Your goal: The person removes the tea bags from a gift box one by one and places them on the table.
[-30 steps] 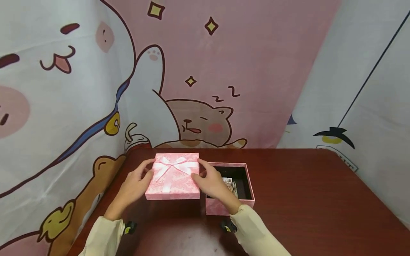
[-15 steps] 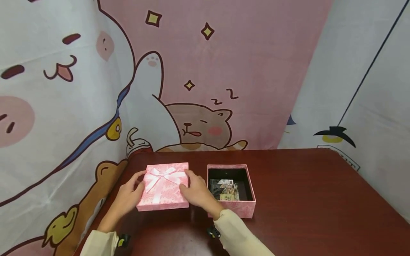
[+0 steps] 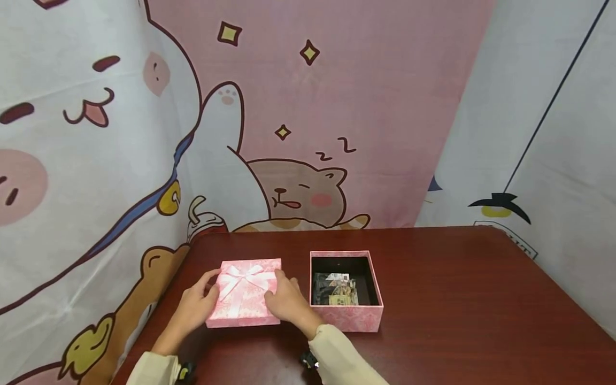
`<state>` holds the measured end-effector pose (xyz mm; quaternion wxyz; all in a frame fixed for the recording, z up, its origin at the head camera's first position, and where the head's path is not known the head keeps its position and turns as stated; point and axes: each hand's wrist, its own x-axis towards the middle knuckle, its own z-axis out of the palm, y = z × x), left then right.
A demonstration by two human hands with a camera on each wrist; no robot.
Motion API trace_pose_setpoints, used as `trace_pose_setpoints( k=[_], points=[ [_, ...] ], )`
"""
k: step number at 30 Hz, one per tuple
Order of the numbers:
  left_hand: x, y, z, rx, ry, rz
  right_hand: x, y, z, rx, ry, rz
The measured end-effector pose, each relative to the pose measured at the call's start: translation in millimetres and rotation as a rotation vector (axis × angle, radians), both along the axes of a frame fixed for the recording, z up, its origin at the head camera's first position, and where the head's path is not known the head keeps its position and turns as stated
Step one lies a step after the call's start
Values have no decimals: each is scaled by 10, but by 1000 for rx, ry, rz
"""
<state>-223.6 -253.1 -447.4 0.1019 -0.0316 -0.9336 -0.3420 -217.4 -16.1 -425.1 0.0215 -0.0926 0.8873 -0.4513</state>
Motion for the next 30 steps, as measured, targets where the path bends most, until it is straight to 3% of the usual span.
trace_pose_setpoints(
  k=[7,13,22,30],
  points=[
    [-41,7,-168,-13,-5,1,-35,-39,-192,8,14,-27],
    [-69,31,-254,-54,36,-22,-57,-50,-286,-2,-10,-41],
    [-62,48,-273,-115,-41,-57,-52,-75,-346,7,-35,-61],
    [-53,78,-264,-126,-63,-58,-46,-62,-380,48,-11,-75]
  ],
)
